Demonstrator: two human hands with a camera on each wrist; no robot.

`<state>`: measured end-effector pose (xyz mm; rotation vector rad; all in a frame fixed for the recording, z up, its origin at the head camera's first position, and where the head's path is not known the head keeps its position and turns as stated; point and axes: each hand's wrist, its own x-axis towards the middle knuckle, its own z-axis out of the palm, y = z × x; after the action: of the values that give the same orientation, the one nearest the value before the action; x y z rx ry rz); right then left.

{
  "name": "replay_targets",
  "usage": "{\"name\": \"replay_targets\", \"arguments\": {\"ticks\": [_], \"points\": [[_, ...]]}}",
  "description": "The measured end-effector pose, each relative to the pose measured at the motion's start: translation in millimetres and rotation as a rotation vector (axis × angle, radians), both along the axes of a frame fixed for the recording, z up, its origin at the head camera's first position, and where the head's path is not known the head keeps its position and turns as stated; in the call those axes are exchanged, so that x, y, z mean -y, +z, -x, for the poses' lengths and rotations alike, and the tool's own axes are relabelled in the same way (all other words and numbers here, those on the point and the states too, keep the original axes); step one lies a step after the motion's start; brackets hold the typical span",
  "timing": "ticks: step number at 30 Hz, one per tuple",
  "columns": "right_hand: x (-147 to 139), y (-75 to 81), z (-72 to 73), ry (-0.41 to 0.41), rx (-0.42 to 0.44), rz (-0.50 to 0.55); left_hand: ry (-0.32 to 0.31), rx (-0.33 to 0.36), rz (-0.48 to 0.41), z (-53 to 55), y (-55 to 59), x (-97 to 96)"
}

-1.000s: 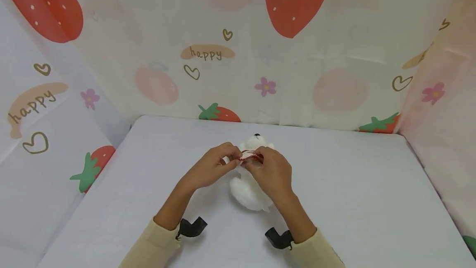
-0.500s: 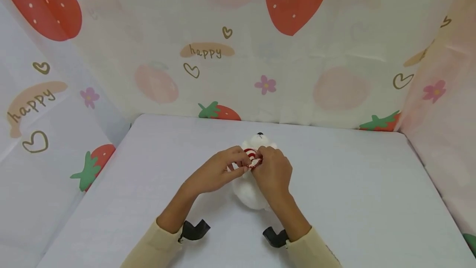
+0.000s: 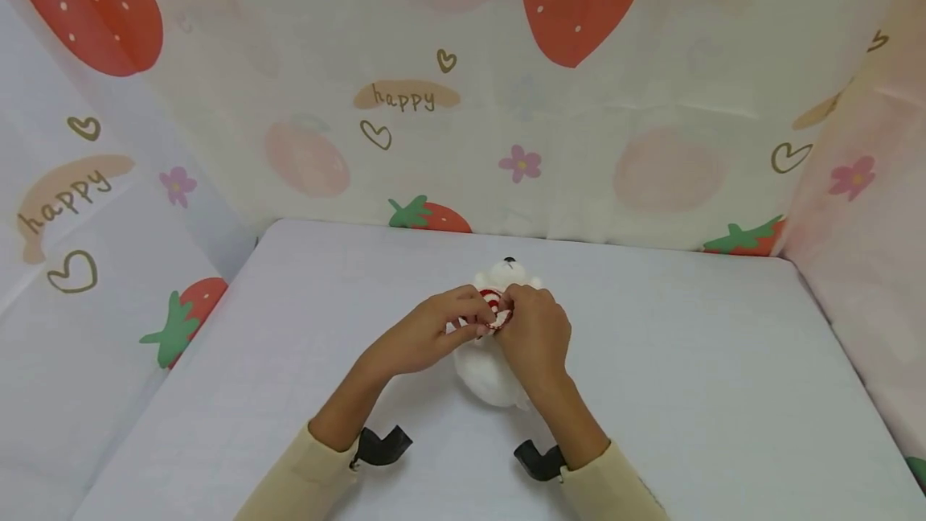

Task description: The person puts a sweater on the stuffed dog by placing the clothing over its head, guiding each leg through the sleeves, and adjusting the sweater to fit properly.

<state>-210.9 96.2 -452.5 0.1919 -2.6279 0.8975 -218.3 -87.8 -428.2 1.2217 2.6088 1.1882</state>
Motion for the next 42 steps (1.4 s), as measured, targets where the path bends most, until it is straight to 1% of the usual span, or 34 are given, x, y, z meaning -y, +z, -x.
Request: {"name": "replay_targets", "arguments": {"ticks": [2, 3, 5, 7, 9, 11, 13, 14, 15, 18, 21, 25, 29, 31, 34, 39, 42], "points": [[-0.4, -1.3, 0.7, -0.004, -0.012, -0.011, -0.014, -0.011, -0.011, -0.1, -0.6, -2.1], [-1.6, -0.9, 1.2, 0.006, -0.007, -0.009, -0.007, -0.013, -0.01, -0.4, -0.2, -2.5], [-5.7, 1.5, 2.7, 0.039, 0.018, 0.013, 0.018, -0.027, -0.008, 0.6, 0.3, -1.4], [-11.6, 4.9, 4.7, 0.082, 0.056, 0.041, 0.061, -0.038, -0.02, 3.2, 1.3, 3.2], [-17.1, 7.8, 6.4, 0.12, 0.094, 0.074, 0.136, -0.063, -0.036, 7.8, 2.0, 10.5], [-21.5, 9.4, 7.6, 0.142, 0.116, 0.092, 0.225, -0.086, -0.06, 13.3, 2.1, 19.4], [-24.2, 10.0, 8.2, 0.157, 0.128, 0.105, 0.309, -0.083, -0.073, 17.8, 1.1, 28.4], [-24.6, 9.8, 8.6, 0.158, 0.133, 0.108, 0.341, -0.071, -0.063, 19.9, -0.3, 32.2], [-25.1, 9.7, 8.7, 0.159, 0.137, 0.111, 0.355, -0.057, -0.05, 21.9, -2.0, 35.1], [-25.5, 9.6, 9.1, 0.156, 0.148, 0.116, 0.358, -0.013, 0.021, 26.5, -8.4, 39.2], [-24.8, 10.3, 9.0, 0.158, 0.159, 0.122, 0.381, 0.024, 0.072, 28.2, -12.0, 37.3], [-24.0, 10.3, 8.9, 0.167, 0.159, 0.124, 0.457, 0.083, 0.081, 26.5, -12.2, 32.8], [-23.3, 9.4, 8.4, 0.168, 0.157, 0.118, 0.499, 0.108, 0.047, 26.6, -14.7, 31.0], [-22.9, 9.0, 8.3, 0.167, 0.16, 0.115, 0.492, 0.128, 0.023, 28.0, -17.1, 31.5], [-22.5, 8.8, 8.1, 0.166, 0.162, 0.114, 0.459, 0.181, 0.003, 30.4, -20.6, 32.4], [-22.1, 9.2, 8.1, 0.165, 0.163, 0.111, 0.356, 0.27, 0.035, 34.5, -25.9, 33.9], [-22.2, 9.4, 8.0, 0.166, 0.164, 0.11, 0.317, 0.303, 0.037, 36.3, -28.4, 33.7]]}}
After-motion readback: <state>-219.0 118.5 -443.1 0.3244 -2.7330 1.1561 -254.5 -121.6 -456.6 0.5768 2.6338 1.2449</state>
